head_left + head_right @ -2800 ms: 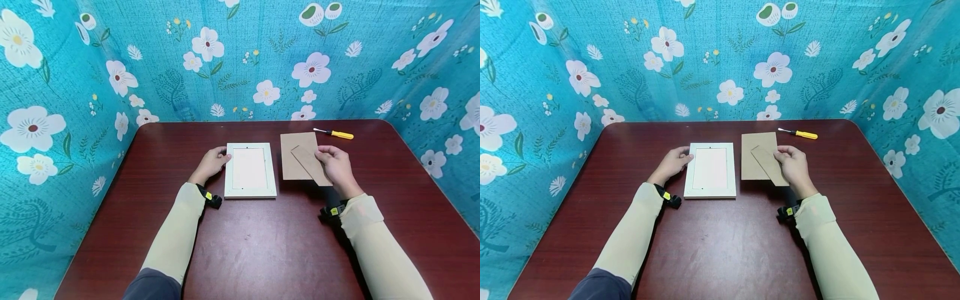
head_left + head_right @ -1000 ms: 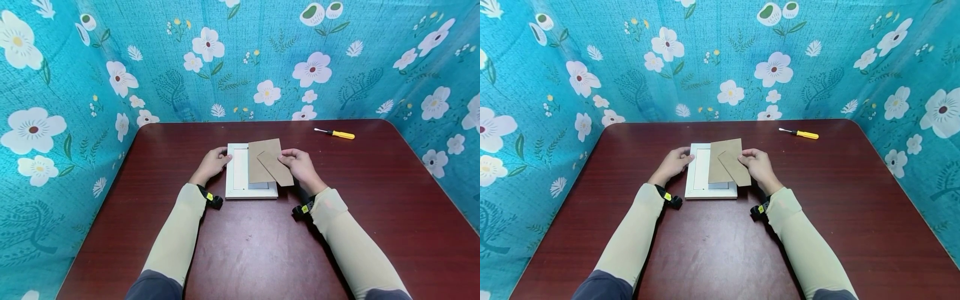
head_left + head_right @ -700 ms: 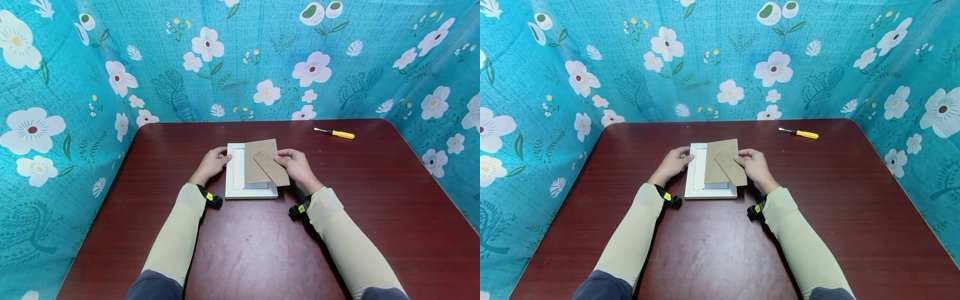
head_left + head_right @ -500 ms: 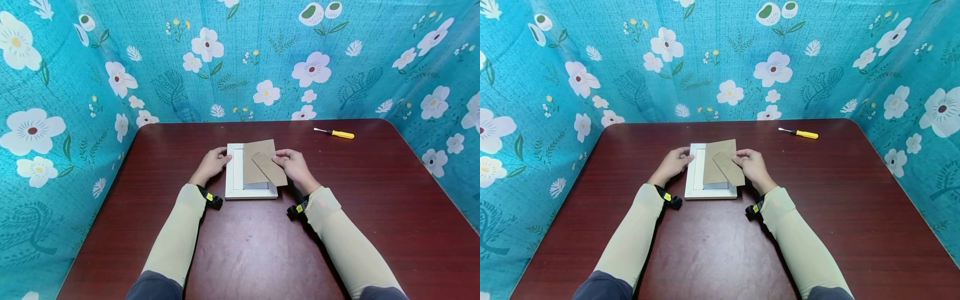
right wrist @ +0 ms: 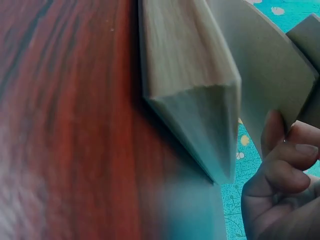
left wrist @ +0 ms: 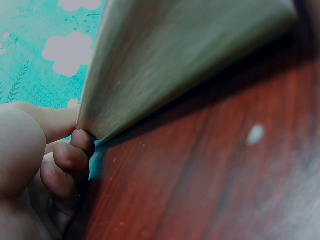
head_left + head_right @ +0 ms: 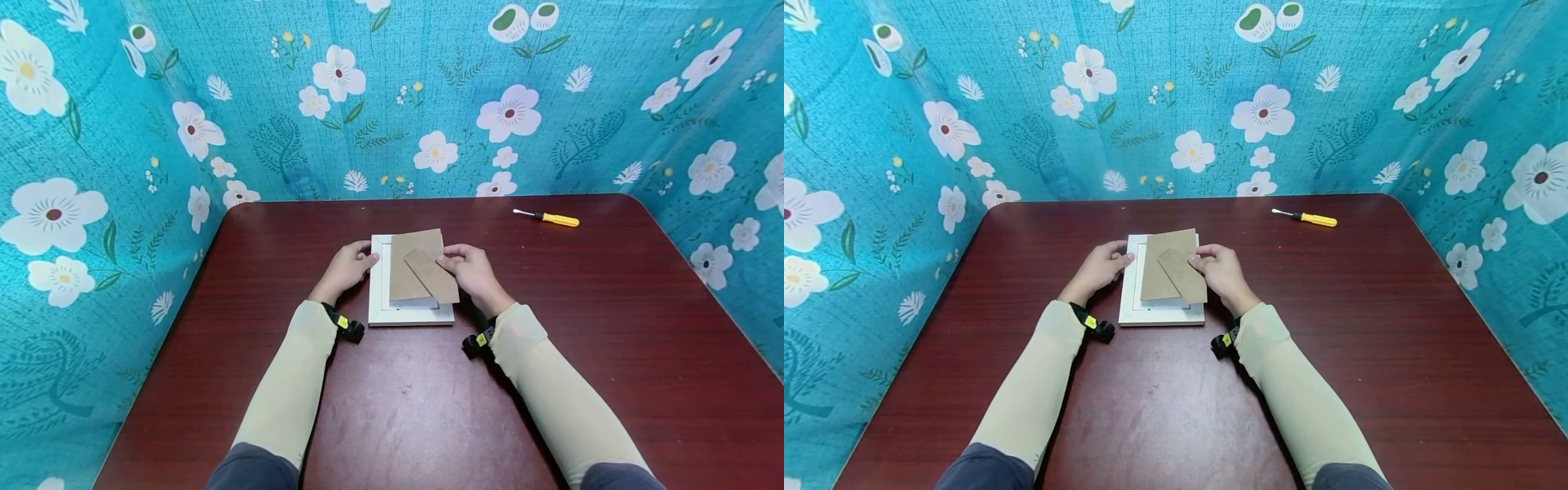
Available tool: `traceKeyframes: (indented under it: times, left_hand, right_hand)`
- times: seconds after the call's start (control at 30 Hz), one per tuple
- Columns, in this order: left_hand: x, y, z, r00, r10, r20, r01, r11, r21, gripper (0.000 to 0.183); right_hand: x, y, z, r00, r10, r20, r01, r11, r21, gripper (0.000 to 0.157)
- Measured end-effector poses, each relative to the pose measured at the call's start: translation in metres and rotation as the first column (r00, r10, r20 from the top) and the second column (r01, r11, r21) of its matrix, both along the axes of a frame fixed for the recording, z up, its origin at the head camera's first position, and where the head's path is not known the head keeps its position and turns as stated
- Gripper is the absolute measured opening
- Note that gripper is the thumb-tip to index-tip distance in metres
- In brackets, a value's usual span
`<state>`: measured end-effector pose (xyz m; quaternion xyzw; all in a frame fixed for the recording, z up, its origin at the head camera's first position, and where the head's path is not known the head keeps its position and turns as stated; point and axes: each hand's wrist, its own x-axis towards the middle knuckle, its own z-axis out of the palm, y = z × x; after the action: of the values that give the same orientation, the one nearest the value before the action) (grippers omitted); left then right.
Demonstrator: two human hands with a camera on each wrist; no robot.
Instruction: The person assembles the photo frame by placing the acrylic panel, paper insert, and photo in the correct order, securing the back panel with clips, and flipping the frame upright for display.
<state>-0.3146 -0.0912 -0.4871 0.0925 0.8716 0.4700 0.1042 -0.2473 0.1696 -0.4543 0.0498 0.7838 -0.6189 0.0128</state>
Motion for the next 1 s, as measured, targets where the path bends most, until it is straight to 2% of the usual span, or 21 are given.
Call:
traceKeyframes:
  times: [0.5,1.0]
  left_hand:
    - [-0.0005,-0.0011,0.0,1.0,-0.018,0.012,0.017,0.999,0.033,0.053]
    - [0.0009,-0.0005,0.0018,0.999,-0.015,-0.032,0.015,1.0,-0.012,0.051]
  right_hand:
    - [-0.0036,-0.0046,-0.0019,0.999,0.039,0.033,-0.039,0.999,0.006,0.033]
    - [-0.0046,-0.0082,-0.0045,0.998,0.049,0.042,-0.048,0.999,-0.012,0.03]
